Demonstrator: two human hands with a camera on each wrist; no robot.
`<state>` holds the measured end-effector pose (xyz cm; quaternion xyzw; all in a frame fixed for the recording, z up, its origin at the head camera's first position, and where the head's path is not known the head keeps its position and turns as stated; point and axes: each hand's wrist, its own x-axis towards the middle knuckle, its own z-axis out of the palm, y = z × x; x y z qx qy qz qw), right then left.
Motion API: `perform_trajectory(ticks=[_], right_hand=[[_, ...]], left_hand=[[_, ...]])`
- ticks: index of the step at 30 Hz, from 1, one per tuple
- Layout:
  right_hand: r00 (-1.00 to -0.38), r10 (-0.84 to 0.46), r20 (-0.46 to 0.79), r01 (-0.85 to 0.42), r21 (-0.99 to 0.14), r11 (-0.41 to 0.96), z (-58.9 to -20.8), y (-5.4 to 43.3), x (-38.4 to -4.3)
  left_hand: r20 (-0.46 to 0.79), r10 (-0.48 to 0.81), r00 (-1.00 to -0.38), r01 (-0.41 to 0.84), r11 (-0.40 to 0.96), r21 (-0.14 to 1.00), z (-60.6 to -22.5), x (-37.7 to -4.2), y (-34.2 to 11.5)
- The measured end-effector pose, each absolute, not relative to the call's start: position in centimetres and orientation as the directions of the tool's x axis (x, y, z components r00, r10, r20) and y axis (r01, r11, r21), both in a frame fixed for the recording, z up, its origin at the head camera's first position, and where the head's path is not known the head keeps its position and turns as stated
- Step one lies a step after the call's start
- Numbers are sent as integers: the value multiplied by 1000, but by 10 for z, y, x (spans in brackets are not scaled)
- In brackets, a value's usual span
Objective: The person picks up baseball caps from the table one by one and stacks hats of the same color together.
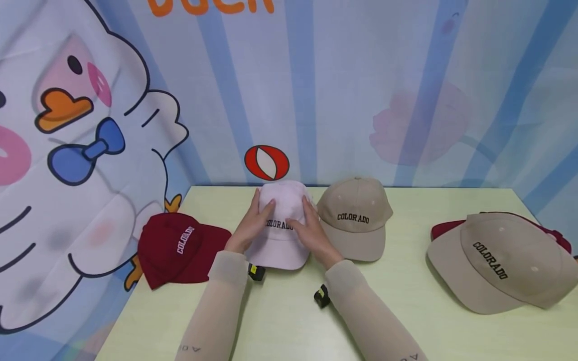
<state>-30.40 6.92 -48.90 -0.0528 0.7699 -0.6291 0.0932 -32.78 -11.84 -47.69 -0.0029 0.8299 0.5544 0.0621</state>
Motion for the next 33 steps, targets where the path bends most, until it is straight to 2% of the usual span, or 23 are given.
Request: perform_trajectory(ticks=[10, 21, 27, 33], right_hand=[[-966, -232, -115, 79, -985, 156, -492, 72, -302], [-967, -244, -78, 41, -988, 152, -492, 73, -304], [-969, -236, -76, 40, -987, 154, -489, 75, -302], [-968, -247, -43, 8, -990, 139, -482, 90, -299]], left_hand=[[-127, 97, -987, -80, 388, 918, -480, -323, -119], [-99, 91, -991, -57, 386, 921, -484, -324, -119], [-51, 33, -998, -33, 405, 914, -487, -327, -117], [-11, -63, -998, -39, 457, 889, -474, -322, -109]])
